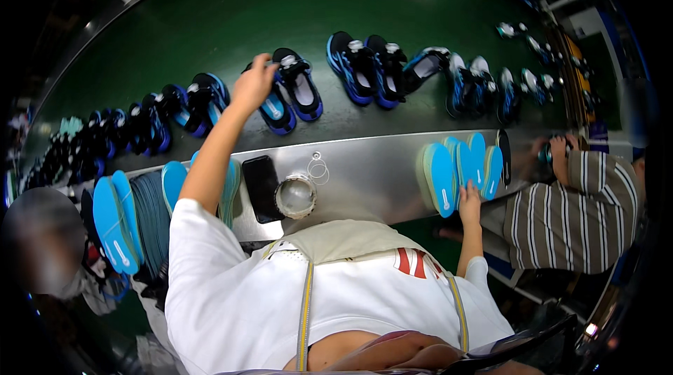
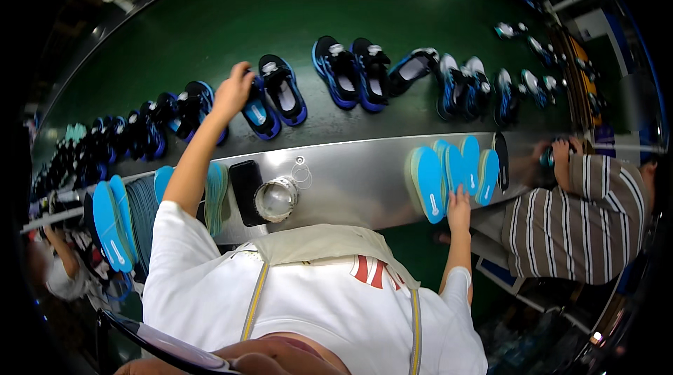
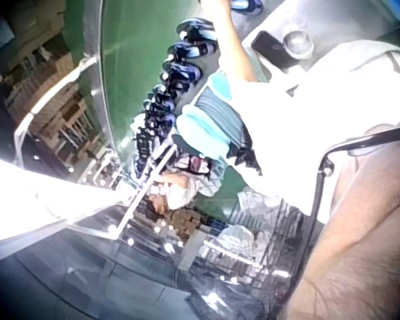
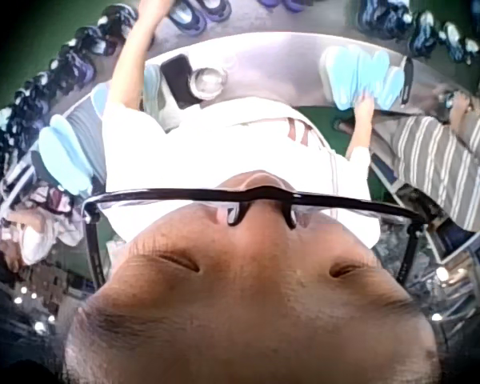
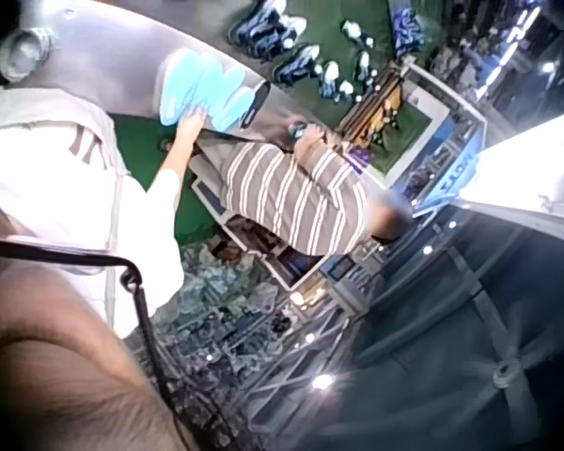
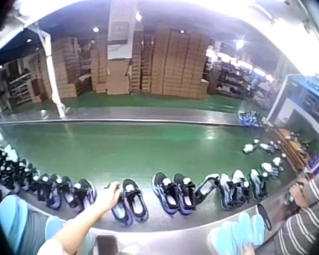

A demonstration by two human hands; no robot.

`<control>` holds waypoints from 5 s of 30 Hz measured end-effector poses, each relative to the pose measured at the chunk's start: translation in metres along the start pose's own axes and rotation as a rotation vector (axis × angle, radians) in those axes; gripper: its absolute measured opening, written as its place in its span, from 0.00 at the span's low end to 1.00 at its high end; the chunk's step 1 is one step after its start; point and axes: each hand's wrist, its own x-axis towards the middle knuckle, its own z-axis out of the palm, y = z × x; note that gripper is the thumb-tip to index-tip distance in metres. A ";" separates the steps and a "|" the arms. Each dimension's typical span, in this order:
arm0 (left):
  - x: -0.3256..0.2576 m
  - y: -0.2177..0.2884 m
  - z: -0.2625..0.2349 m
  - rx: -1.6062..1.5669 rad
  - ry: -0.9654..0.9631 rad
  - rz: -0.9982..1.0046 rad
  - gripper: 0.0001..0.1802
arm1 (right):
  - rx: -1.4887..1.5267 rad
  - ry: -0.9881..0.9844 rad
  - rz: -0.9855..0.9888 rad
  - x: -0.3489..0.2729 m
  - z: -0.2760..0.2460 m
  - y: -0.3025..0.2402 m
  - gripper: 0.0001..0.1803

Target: The person inserts insoles into shoes and wipes the exterior of the shoes with a cloth on an assembly line.

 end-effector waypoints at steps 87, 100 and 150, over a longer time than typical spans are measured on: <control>0.004 -0.047 0.039 0.434 -0.285 0.417 0.06 | 0.504 -0.208 -1.058 0.043 0.078 -0.356 0.21; 0.039 0.019 0.026 -0.710 -0.021 -0.180 0.10 | -0.261 -0.038 -0.125 -0.025 0.007 -0.053 0.18; 0.045 0.031 0.078 -0.388 -0.254 -0.079 0.28 | -0.429 -0.675 -0.945 0.129 0.045 -0.396 0.11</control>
